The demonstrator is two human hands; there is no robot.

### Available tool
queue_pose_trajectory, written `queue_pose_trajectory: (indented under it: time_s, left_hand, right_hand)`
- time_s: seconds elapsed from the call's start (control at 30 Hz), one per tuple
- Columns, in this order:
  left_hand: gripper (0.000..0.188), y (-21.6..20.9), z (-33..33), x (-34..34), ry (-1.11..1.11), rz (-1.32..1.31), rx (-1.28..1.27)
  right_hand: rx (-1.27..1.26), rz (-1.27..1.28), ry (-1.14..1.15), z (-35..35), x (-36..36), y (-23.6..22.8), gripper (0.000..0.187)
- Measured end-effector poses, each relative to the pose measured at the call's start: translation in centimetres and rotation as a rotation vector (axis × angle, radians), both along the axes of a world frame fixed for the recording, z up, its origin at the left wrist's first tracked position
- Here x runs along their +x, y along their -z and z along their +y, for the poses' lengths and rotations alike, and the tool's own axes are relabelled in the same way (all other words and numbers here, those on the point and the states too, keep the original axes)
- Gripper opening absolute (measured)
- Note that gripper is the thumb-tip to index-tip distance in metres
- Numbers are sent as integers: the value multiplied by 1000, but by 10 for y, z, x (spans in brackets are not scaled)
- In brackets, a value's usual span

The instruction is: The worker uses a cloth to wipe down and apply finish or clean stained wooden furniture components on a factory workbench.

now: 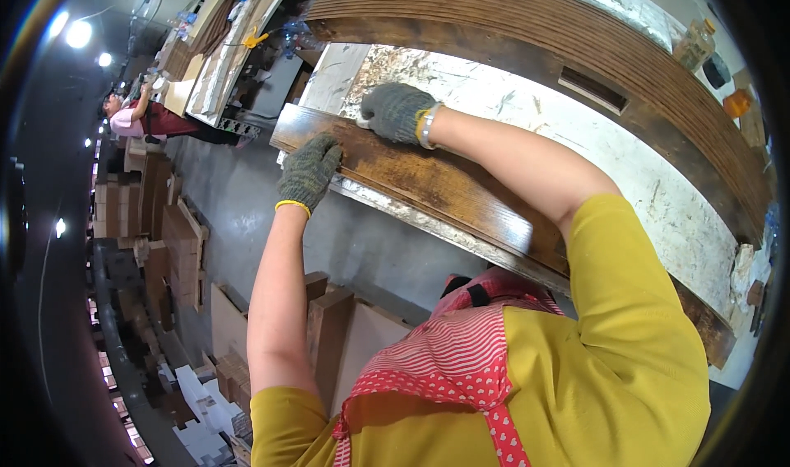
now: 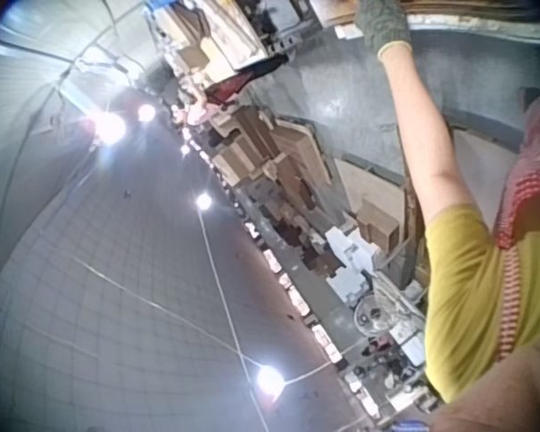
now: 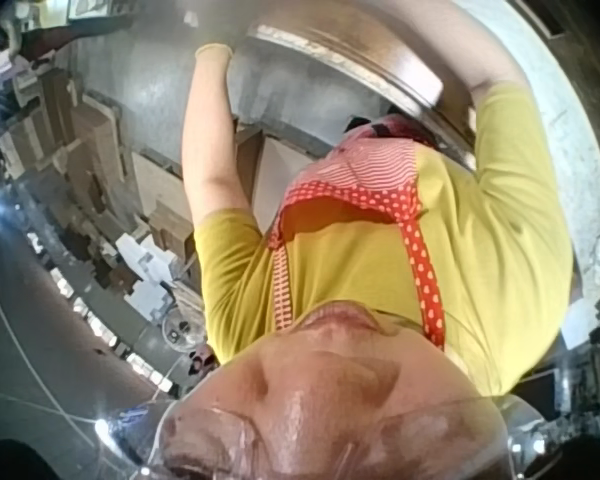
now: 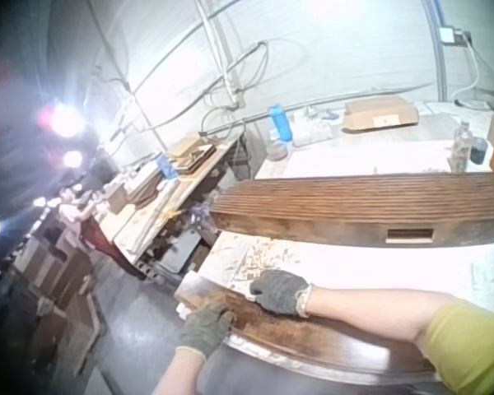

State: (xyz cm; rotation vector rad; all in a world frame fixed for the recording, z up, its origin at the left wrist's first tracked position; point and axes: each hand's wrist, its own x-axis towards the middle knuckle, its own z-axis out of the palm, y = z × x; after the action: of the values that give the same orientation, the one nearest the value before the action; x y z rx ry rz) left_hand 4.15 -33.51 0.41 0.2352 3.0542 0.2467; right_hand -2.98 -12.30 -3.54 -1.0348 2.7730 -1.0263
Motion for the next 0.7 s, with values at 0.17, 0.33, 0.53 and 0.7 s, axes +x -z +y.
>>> queue_pose_trajectory:
  time_s: [0.17, 0.33, 0.53, 0.7]
  left_hand:
    - [28, 2, -5, 0, -29, -2, 5]
    - [31, 13, -16, -5, 63, 37, -86]
    - [40, 51, 49, 16, 282, 269, -128]
    - [37, 36, 72, 23, 45, 98, -49]
  right_hand:
    - [216, -109, -24, 74, 50, -16, 24]
    - [394, -346, -120, 134, 64, -49, 39]
    - [39, -127, 6, 80, 35, 3, 31]
    - [88, -149, -8, 90, 55, -5, 29]
